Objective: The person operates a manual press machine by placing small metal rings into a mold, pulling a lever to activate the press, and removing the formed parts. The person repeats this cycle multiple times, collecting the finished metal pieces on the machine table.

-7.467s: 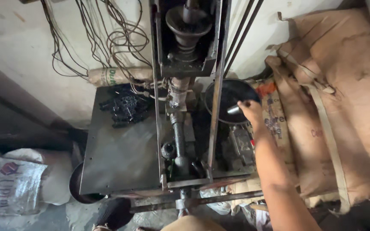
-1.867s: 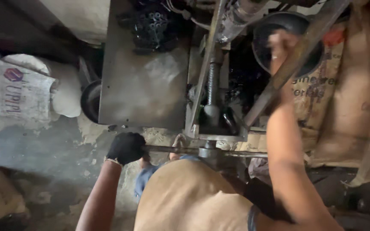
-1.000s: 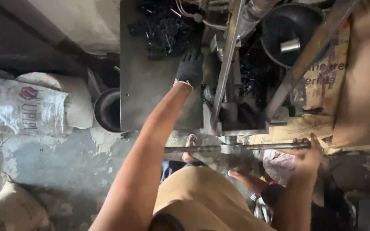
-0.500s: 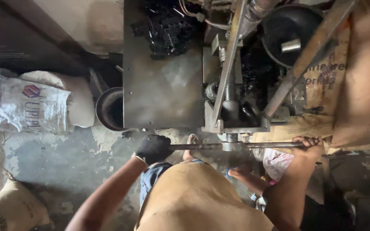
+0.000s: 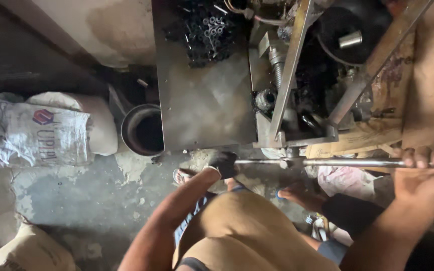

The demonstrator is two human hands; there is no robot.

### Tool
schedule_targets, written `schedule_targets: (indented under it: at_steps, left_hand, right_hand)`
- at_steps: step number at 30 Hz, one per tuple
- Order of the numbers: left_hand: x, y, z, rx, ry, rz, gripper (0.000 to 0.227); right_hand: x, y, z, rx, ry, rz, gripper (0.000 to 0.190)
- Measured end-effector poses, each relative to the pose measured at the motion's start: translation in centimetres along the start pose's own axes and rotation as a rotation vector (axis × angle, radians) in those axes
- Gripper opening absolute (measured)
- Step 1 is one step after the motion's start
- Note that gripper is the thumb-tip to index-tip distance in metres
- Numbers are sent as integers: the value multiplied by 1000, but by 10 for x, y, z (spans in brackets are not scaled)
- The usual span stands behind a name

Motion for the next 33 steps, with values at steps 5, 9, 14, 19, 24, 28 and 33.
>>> schedule_targets:
  at_steps: [5,9,14,19,24,28,33]
  left_hand:
    - [-4,-40,-118,-244,-543,387,30]
    - [79,-69,-165,-379,-720,-160,31]
    - [93,-93,-177,-426,-874,-80,28]
    - [91,-103,-177,-526,-712,59,26]
    - [100,-98,-165,-451,-695,13,23]
    - [98,-95,-165,-467,-631,70,22]
    - [101,-93,-161,-403,-838,18,25]
  right_hand:
    - [-130,-86,137,517,-557,172,57]
    - [-336,-134,169,1062,-792,624,43]
    - [-482,-100,13,461,-1190,845,38]
    - [-327,-54,-186,-487,-923,551,33]
    - [-115,-3,-193,-835,-177,-60,31]
    - [-40,19,-78,-399,-105,-395,29]
    - [-21,-13,-2,-341,-318,-650,11]
Point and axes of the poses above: each hand's wrist, its own y-axis towards the middle knuckle, its own z-axis out of the palm, x = y × z, the point moved 10 cm from there along y, towards the middle knuckle, and after that the axes turned 13 degrees about y, right-handed, at the moved point
